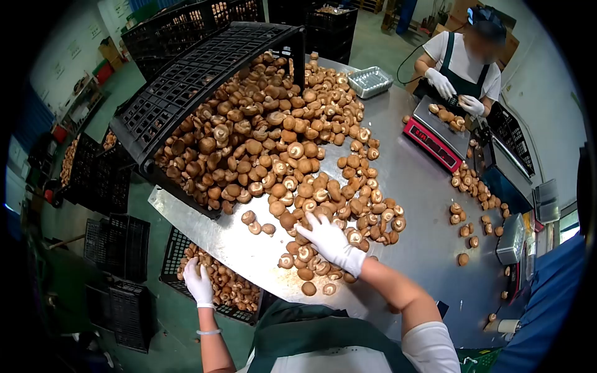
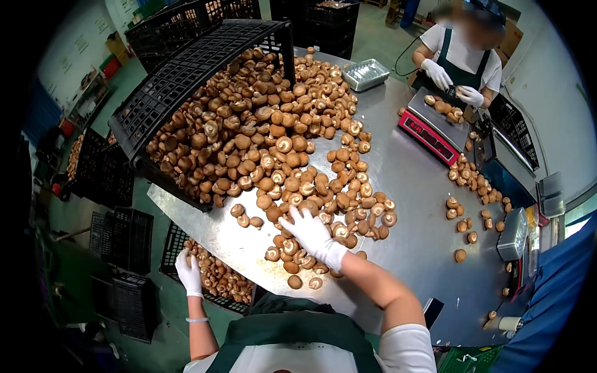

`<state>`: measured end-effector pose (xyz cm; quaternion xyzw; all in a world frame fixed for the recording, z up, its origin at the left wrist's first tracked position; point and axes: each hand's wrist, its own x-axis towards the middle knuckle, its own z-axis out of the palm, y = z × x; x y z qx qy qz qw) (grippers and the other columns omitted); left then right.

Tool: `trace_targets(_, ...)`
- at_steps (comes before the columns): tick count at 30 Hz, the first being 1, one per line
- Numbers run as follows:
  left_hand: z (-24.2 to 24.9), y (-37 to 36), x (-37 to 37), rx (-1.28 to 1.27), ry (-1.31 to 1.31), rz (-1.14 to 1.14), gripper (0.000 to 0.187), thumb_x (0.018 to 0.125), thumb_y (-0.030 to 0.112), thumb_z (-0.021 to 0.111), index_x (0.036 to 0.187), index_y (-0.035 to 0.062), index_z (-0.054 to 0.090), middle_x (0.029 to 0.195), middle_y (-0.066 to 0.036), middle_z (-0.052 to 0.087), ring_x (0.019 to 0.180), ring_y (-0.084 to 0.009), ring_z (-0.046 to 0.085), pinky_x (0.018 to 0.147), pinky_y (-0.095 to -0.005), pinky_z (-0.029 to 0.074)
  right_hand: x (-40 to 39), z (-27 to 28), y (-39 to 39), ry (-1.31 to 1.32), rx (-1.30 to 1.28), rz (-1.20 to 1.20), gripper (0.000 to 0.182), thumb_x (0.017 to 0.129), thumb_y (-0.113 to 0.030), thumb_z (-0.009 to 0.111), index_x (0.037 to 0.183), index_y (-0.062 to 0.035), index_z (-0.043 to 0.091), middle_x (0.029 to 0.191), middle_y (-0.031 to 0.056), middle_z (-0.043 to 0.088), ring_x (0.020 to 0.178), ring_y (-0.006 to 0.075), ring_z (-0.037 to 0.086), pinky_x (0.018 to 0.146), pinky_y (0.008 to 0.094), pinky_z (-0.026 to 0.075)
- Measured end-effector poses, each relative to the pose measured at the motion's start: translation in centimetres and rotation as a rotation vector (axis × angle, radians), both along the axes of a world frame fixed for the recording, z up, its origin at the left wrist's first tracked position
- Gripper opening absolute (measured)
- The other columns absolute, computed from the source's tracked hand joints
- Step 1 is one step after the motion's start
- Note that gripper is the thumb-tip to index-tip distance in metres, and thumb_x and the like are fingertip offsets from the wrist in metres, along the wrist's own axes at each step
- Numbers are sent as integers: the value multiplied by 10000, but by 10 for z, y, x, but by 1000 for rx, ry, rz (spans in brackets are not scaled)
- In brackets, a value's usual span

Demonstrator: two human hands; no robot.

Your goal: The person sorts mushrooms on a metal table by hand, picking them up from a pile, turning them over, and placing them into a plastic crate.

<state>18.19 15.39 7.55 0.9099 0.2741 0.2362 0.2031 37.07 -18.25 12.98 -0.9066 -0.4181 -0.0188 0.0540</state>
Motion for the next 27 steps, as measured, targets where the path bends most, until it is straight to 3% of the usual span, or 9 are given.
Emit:
trace_targets(5,19,-62,46,-147,-84,-239,324,801,114,647,1090,-19,582,1090,-176,594,1004,-325,551,917,-383,422,16,-13,8,48,177,7,484,708,-149,632,1181,-187,537,1243,158,471,1035,321,505,667,364,546)
trace_targets(9,27,-121,104,-189,-171,-481,335,782,117,662,1095,17,594,1088,-172,597,955,-342,578,861,-373,463,14,-21,11,2,70,-42,482,704,-169,653,1173,-189,544,1245,138,471,1059,311,498,670,368,547)
trace_targets(13,10,-154,145,43,84,-611,444,727,116,663,1157,72,559,1186,-115,546,936,-299,566,805,-398,461,27,-32,12,-103,57,-141,515,667,-137,662,1168,-168,545,1257,130,472,1025,295,511,614,367,545)
trace_targets(15,-6,-156,156,163,91,-629,436,716,138,660,1136,82,559,1163,-97,536,899,-266,550,784,-406,449,39,-29,6,-44,182,-176,503,672,-170,690,1155,-182,550,1263,117,484,1099,318,492,728,384,543)
trace_targets(19,-8,-152,150,67,84,-599,465,718,151,679,1154,74,542,1179,-120,530,982,-309,538,834,-404,435,43,-22,-9,87,311,-178,507,682,-209,714,1163,-169,562,1263,100,500,1117,310,494,839,388,508)
trace_targets(21,1,-147,141,-12,76,-605,511,700,153,701,1167,47,521,1161,-142,528,1027,-328,514,879,-408,413,45,-22,-15,223,610,-154,530,697,-236,729,1191,-137,565,1265,123,509,1130,314,499,903,383,473)
trace_targets(23,-7,-140,133,24,98,-611,526,681,166,728,1154,57,527,1142,-133,546,1034,-324,516,882,-409,418,42,-17,-21,621,865,-201,522,764,-196,697,1248,-90,530,1290,135,502,1208,277,468,1002,336,383)
trace_targets(26,-8,-135,130,81,112,-661,528,675,192,741,1148,65,546,1119,-111,561,1072,-299,504,888,-409,406,18,-5,-17,1437,1524,-354,520,839,-146,618,1324,-64,452,1324,58,473,1202,167,460,981,304,397)
trace_targets(27,-7,-134,129,96,94,-654,509,683,182,733,1146,73,554,1099,-103,572,1076,-297,503,891,-407,402,3,3,-18,1544,1651,-525,543,866,-190,610,1357,-66,412,1329,62,469,1198,151,460,957,296,425)
